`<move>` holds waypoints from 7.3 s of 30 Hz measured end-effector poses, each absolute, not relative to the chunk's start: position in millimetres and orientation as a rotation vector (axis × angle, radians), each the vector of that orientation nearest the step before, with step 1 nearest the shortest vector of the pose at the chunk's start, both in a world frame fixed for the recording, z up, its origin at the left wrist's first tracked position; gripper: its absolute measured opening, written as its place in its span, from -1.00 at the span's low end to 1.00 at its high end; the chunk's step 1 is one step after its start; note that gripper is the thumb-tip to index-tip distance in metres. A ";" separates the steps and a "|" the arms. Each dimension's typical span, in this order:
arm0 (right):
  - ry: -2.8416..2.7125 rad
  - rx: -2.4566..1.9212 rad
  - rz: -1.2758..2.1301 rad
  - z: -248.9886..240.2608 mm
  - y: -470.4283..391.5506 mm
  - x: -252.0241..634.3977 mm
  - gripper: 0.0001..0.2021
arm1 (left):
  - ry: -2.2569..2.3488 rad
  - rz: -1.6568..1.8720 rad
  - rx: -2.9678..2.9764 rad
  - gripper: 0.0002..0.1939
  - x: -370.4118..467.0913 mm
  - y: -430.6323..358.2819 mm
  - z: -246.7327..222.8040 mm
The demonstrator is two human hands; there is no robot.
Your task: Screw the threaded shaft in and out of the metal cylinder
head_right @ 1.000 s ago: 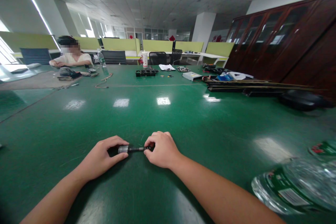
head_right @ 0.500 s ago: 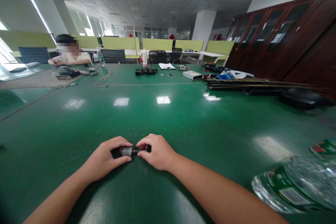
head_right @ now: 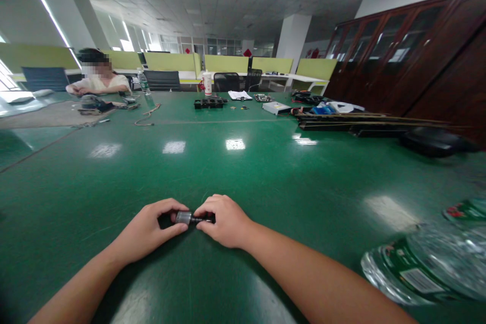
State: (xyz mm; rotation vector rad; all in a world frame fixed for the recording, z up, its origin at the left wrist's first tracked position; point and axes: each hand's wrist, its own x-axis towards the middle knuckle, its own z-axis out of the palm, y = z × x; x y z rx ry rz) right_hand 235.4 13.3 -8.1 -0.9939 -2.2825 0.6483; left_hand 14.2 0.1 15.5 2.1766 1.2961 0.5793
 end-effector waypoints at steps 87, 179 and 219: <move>-2.223 -1.135 0.562 -6.6 11.5 236.8 -0.92 | 1.360 0.614 2.164 -0.82 15.5 -0.3 13.4; -2.283 -1.048 0.604 -8.2 11.4 235.2 -0.86 | 1.261 0.619 2.187 -0.82 16.4 -2.3 13.0; -2.255 -1.098 0.528 -9.0 11.6 237.3 -0.91 | 1.311 0.640 2.168 -0.82 17.1 -1.8 11.3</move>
